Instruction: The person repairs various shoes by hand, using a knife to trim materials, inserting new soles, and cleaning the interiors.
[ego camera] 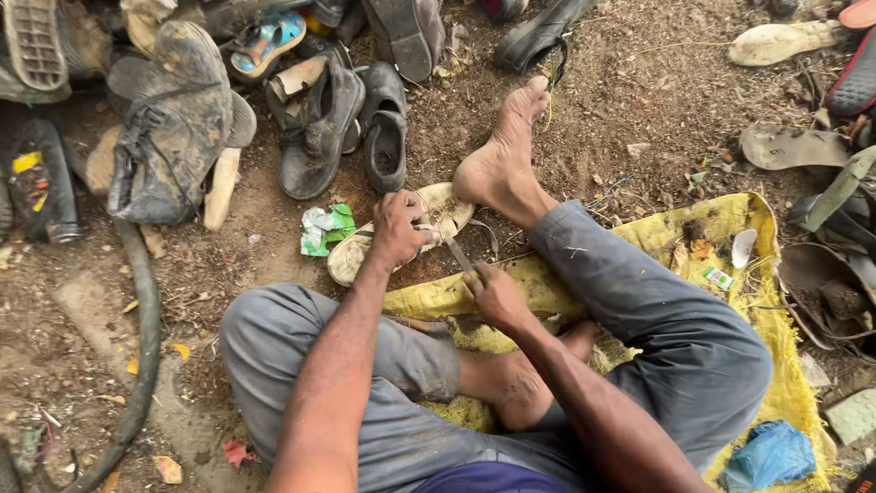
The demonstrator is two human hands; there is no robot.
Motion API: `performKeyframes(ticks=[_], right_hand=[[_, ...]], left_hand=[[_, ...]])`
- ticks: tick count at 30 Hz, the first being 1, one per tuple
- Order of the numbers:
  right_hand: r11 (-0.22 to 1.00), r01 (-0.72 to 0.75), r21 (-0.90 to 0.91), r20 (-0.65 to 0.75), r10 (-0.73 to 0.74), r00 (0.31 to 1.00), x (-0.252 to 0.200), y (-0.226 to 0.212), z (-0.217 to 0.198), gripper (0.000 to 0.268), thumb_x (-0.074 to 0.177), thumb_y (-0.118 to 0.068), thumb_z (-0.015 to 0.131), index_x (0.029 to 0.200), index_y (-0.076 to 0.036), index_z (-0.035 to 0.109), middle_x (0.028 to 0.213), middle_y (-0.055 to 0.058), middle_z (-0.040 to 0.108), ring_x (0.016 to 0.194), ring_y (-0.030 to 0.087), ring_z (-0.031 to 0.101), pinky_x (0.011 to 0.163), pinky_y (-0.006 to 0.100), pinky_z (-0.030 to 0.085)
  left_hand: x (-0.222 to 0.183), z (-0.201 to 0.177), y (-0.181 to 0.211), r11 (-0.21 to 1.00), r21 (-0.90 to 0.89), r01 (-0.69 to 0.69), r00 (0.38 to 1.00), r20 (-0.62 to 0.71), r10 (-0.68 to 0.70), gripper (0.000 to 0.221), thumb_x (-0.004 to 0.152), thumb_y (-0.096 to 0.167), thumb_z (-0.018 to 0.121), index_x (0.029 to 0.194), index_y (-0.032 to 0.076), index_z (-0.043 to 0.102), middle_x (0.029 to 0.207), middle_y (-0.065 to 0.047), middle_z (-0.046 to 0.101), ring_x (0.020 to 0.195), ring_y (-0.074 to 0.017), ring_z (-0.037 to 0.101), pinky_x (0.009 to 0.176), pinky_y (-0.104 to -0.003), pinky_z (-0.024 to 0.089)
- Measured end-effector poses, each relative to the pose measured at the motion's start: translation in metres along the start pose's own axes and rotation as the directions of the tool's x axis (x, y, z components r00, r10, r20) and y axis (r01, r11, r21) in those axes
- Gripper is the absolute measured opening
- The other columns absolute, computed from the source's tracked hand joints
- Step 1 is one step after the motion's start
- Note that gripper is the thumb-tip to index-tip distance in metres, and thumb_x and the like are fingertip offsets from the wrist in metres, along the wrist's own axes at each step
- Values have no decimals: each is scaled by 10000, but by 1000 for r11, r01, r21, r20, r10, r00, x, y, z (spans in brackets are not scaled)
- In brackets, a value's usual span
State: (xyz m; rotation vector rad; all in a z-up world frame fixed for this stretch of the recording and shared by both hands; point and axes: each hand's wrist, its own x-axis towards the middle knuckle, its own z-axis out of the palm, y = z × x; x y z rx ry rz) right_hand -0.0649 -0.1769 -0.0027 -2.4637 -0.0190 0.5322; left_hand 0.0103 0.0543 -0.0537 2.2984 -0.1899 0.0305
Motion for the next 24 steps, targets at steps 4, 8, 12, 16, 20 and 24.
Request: performKeyframes(ticks=[4,8,12,16,20,24], right_hand=[[981,168,98,-53,-163,985,29,-5,-1,372,999,-339,566,1089,9,663,963,271,687,873,416,673,775,516,518],[998,-2,56,64,-2,998,18,2,5,385,1037,-341,524,1025,16,666,915,280,693,867,401,670,800,510,509],[990,-11,139,110,-4,994,23,-9,-2,368,1006,-343,560,1043,8,660,877,259,682,822,338,673,805,476,496],[980,-11,198,146,-18,989,30,-22,-2,349,1007,-329,549,1031,-9,687,866,219,716,818,322,685,807,455,508],[972,-56,227,100,34,994,12,-24,1,338,994,-338,562,1041,-18,659,854,207,684,792,327,659,757,475,519],[958,-161,238,217,109,970,40,-13,19,411,1049,-352,535,999,37,656,853,257,652,729,397,628,744,520,495]], left_hand=[[20,8,-8,998,51,-27,999,-31,29,378,641,377,943,836,121,746,1188,-74,583,1182,-287,489,1058,-534,312],[7,14,-16,1000,21,16,1000,18,-16,335,681,365,932,809,116,747,1165,-42,614,1203,-254,508,1093,-503,346],[12,10,-14,999,42,-18,1000,-6,18,274,707,311,914,768,111,738,1166,-34,621,1190,-246,518,1115,-485,351],[12,7,-15,998,-14,59,998,30,-59,330,638,328,940,775,108,735,1154,-52,601,1165,-271,498,1065,-489,350],[10,1,-8,995,-101,11,1000,1,-11,282,655,244,918,722,72,705,1108,-47,637,1142,-253,542,1082,-469,379],[9,8,-20,994,-96,-51,995,-87,42,308,572,259,939,722,90,729,1062,-60,646,1099,-277,537,1013,-482,386]])
